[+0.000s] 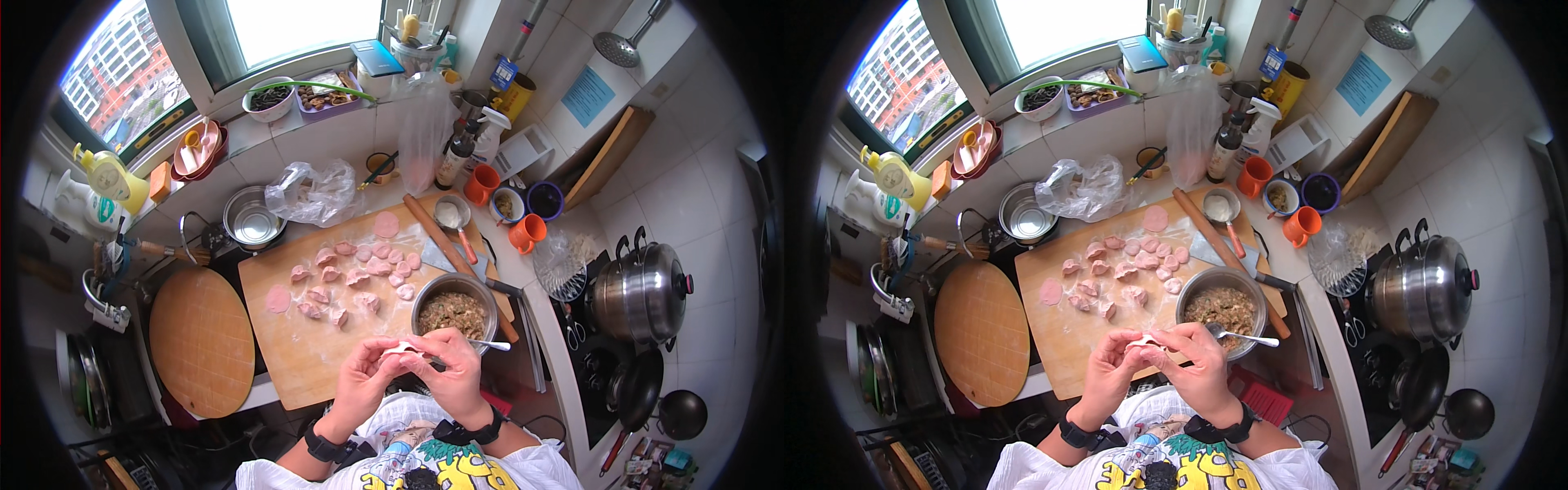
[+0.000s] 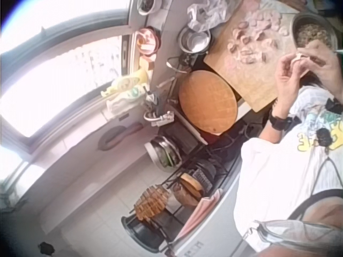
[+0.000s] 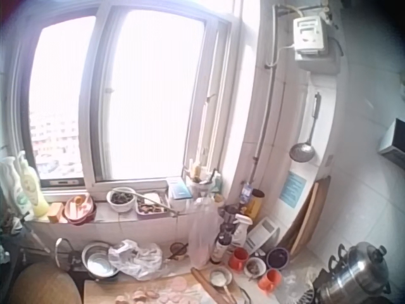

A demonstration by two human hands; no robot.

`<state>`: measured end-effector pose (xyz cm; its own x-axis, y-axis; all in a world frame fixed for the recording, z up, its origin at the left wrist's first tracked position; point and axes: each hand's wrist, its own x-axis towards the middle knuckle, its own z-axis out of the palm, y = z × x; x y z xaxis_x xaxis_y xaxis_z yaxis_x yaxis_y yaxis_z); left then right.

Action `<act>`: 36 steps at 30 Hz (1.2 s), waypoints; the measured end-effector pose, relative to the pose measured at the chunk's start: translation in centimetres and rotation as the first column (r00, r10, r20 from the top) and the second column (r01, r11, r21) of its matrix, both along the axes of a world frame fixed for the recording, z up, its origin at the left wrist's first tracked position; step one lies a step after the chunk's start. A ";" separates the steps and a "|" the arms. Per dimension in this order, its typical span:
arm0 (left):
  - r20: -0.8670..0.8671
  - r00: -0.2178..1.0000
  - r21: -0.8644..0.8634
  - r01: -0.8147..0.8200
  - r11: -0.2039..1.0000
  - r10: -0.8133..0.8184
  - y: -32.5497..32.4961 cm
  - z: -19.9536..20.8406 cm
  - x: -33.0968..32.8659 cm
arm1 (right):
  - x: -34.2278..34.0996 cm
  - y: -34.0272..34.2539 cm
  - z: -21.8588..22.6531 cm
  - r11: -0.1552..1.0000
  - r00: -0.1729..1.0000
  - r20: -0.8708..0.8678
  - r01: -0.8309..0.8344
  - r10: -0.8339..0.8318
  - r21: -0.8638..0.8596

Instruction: The person is filling and folding pink dumpling wrappers with a meat and vegetable mixture.

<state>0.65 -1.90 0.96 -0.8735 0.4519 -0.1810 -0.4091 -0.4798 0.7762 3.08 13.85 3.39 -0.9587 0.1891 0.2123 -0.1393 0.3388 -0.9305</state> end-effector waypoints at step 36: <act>-0.144 0.989 -0.270 -0.064 0.961 0.026 -1.5 -1.6 -0.5 | -0.1 -1.6 -4.5 0.776 0.888 0.346 -0.019 0.303 -0.630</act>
<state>0.19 -3.41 -0.64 -0.9169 0.3615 -0.1689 -0.2722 -0.2571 0.9273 2.95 12.30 -1.08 -0.9524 -0.0261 -0.3037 0.2977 -0.2936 -0.9084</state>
